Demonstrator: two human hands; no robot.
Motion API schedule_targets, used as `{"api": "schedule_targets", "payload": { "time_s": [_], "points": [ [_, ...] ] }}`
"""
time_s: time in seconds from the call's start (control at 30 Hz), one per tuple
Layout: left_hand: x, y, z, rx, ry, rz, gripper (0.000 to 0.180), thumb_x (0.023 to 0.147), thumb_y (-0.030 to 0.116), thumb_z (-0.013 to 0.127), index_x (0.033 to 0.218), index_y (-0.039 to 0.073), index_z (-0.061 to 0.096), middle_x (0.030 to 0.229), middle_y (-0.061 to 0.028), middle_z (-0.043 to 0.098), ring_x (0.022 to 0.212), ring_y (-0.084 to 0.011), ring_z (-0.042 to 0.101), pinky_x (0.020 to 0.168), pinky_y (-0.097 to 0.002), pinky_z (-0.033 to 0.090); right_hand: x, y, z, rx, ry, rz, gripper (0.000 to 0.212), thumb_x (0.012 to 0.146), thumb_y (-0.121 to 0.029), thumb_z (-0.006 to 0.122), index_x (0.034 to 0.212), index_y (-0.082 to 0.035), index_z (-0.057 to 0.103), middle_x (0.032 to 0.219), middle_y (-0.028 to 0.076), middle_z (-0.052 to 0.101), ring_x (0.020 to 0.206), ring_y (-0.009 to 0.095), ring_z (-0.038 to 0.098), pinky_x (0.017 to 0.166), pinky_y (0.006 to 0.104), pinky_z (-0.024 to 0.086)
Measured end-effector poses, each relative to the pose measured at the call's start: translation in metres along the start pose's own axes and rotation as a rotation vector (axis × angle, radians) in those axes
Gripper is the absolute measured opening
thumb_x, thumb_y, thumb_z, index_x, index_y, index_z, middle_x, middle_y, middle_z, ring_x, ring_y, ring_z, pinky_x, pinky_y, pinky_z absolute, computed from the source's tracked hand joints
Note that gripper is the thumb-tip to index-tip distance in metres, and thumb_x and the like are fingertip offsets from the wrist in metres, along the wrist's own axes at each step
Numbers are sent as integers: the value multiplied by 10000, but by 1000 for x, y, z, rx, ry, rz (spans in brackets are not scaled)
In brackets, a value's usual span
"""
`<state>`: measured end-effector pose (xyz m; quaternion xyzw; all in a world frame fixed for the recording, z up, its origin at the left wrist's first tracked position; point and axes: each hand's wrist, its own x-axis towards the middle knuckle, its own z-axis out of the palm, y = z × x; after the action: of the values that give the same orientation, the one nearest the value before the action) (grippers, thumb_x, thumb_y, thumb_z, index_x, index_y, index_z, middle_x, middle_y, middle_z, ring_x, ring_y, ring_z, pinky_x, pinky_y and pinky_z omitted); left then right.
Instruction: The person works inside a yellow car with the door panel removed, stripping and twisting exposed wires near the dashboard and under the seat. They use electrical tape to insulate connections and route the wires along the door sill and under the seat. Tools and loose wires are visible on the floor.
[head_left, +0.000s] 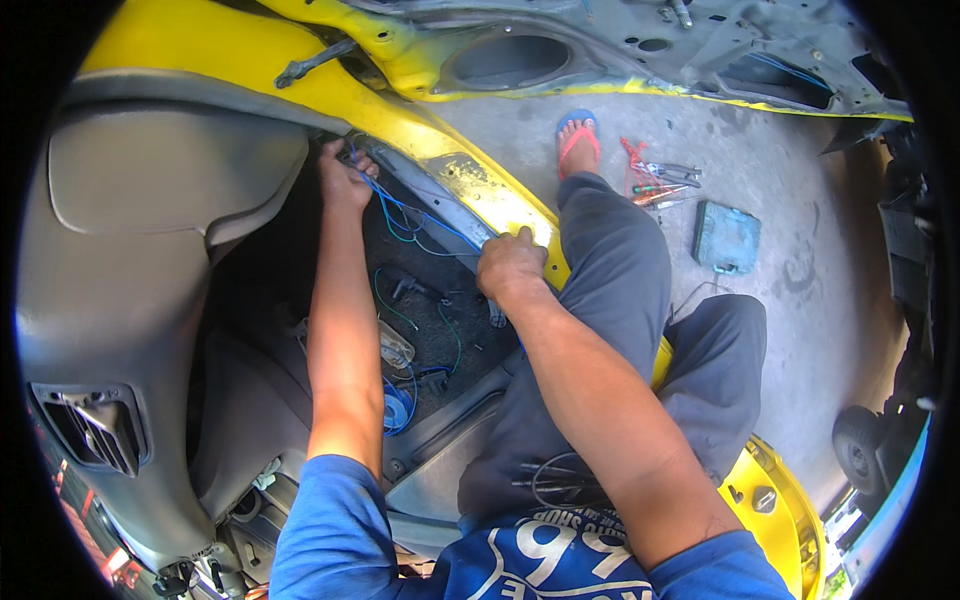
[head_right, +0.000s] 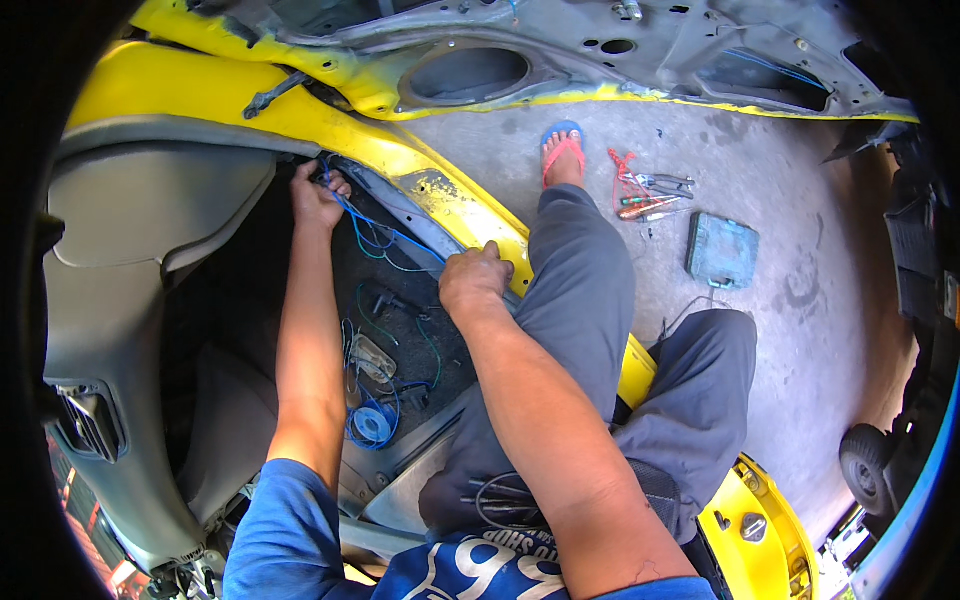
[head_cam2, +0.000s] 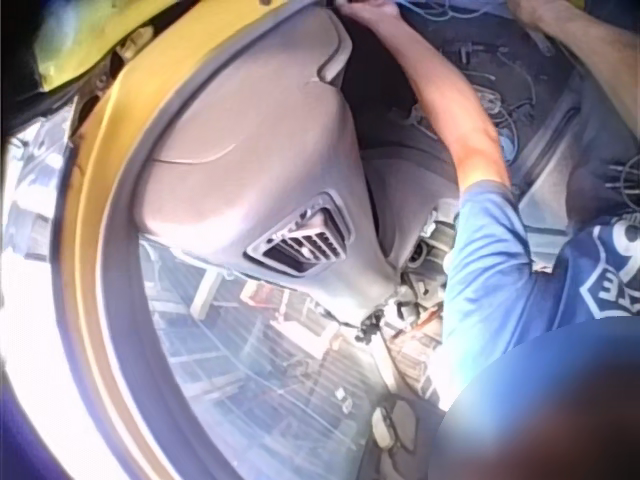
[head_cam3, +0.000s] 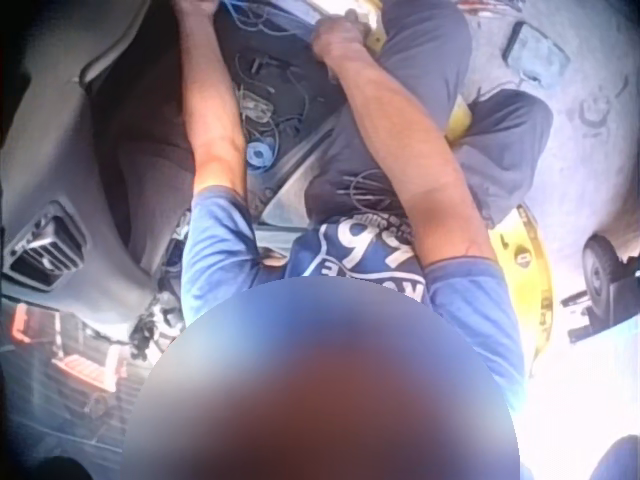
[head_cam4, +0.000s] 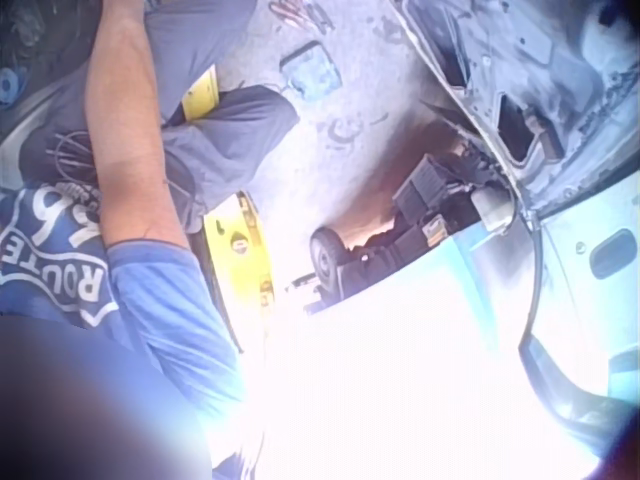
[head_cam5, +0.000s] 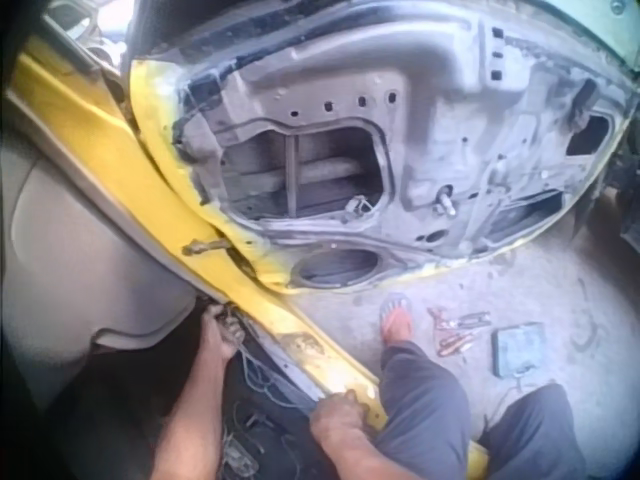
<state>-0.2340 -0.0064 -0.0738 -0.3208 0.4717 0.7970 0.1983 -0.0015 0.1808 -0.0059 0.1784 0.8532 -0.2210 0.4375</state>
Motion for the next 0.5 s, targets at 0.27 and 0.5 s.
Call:
{"api": "schedule_targets", "payload": {
  "time_s": [0.27,0.5],
  "points": [
    [-10,21,10,259,30,266,202,971,191,611,1105,45,574,961,-77,546,791,-195,563,744,-344,486,2,1,1,41,56,-64,357,954,-222,619,1286,-130,712,1415,68,603,1393,311,444,1029,536,469],
    [-107,-55,-51,379,279,337,771,965,427,668,1550,24,368,1467,-199,505,1358,-292,511,981,-368,458,-1,2,-5,26,-26,6,395,944,-222,643,1315,-93,687,1436,73,592,1424,311,417,1044,528,467]
  ]
}}
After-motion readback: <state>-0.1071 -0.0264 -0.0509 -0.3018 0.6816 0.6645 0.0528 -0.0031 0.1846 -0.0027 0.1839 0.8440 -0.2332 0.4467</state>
